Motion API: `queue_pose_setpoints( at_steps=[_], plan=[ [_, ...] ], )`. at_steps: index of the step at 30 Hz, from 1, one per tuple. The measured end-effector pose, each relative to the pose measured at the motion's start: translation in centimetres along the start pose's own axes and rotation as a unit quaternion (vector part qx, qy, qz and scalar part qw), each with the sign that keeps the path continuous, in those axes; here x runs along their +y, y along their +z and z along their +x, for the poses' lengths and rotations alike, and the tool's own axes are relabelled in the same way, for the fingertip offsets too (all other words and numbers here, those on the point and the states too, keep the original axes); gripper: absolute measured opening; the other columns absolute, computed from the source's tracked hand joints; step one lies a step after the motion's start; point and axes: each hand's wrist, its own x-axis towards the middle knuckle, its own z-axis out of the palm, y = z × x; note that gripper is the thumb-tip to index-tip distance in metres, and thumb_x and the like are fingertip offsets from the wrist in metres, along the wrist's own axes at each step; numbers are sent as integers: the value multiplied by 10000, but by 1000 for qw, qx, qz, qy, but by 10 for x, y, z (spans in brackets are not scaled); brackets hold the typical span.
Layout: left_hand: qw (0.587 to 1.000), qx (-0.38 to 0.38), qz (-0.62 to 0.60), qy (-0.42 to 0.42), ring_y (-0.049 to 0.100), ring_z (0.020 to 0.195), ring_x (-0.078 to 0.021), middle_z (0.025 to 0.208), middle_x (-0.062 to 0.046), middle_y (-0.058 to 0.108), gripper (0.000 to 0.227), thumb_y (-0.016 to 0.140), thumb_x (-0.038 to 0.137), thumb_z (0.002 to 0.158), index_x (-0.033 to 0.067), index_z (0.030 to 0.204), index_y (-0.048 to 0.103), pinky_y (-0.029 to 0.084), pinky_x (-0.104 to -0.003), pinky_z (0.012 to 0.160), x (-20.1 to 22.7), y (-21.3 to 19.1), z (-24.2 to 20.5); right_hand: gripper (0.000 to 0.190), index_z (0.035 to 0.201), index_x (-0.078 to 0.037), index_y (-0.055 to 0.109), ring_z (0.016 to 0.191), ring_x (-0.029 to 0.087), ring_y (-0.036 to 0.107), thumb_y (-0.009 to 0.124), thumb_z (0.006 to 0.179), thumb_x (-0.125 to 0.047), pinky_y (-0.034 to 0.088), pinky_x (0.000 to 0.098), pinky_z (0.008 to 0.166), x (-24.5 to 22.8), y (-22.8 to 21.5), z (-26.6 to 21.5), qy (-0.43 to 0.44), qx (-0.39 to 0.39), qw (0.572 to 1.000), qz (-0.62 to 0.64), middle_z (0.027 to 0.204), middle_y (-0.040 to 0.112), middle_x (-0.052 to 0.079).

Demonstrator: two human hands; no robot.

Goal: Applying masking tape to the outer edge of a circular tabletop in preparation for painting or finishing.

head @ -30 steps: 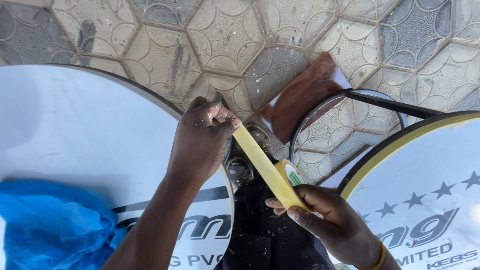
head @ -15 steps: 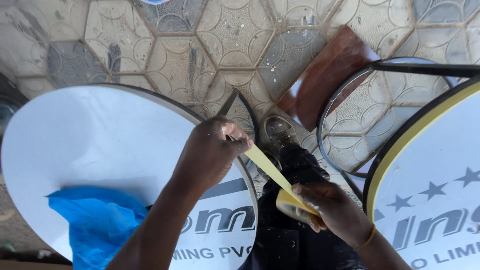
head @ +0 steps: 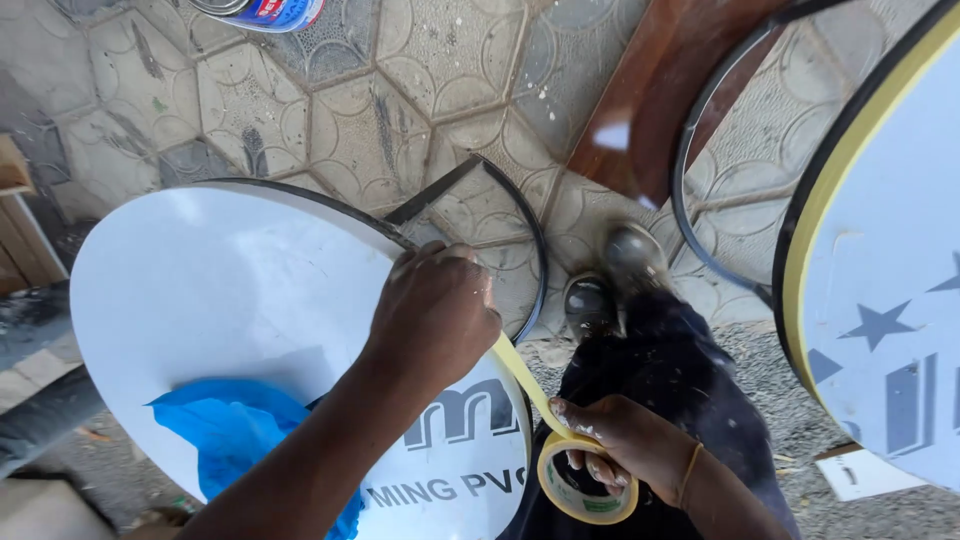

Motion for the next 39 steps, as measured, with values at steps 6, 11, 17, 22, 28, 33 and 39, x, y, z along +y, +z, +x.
queue_pose_setpoints(
  at_steps=[6, 11, 17, 22, 28, 33, 39],
  plan=[
    [998, 3, 52, 31, 576, 769, -318, 682, -58, 590, 168, 650, 90, 662, 101, 508, 585, 478, -471, 720, 5, -3, -8, 714, 621, 92, 649, 311, 193, 366, 592, 1016, -500, 313, 296, 404, 8, -2, 17, 10, -24, 999, 42, 402, 481, 168],
    [996, -77, -40, 14, 567, 786, -277, 720, -34, 576, 121, 671, 171, 683, 146, 565, 677, 468, -429, 771, 6, -24, -5, 696, 585, 28, 688, 332, 163, 465, 626, 985, -539, 348, 250, 425, 11, 3, 14, -24, -45, 999, -9, 404, 531, 126],
    [981, -163, -78, -77, 605, 861, -151, 759, 19, 610, 100, 755, 218, 673, 137, 615, 751, 486, -300, 879, 19, -35, -5, 684, 512, -145, 568, 486, 72, 461, 538, 969, -653, 346, 265, 587, 17, -3, 7, -123, -127, 976, -126, 476, 515, -20],
    [987, -148, -24, -50, 643, 960, -151, 841, 35, 664, 90, 735, 258, 644, 170, 636, 748, 415, -311, 1007, 28, -30, -8, 703, 503, -82, 645, 461, 102, 542, 611, 904, -659, 423, 255, 585, 19, -12, 6, -76, -81, 989, -102, 457, 583, 32],
    [991, -122, 49, -22, 613, 1107, -189, 946, 8, 695, 86, 723, 255, 697, 195, 702, 784, 393, -419, 980, 31, -16, -11, 688, 625, -38, 758, 473, 131, 631, 574, 943, -619, 493, 227, 593, 25, -16, 20, -44, -87, 990, -104, 520, 655, 84],
    [993, -105, 58, -20, 607, 990, -206, 883, 20, 651, 34, 726, 258, 702, 230, 688, 739, 397, -427, 945, 32, -12, -7, 683, 574, 16, 686, 331, 168, 540, 662, 962, -546, 413, 234, 395, 24, -12, 24, -17, -62, 997, -34, 448, 653, 135],
    [989, -121, 81, -22, 604, 988, -227, 918, 1, 662, 81, 702, 263, 720, 216, 699, 766, 390, -445, 947, 32, -6, -3, 684, 580, 47, 648, 310, 187, 470, 644, 991, -500, 329, 258, 377, 26, -11, 24, -6, -69, 998, 11, 447, 638, 177]
  ],
)
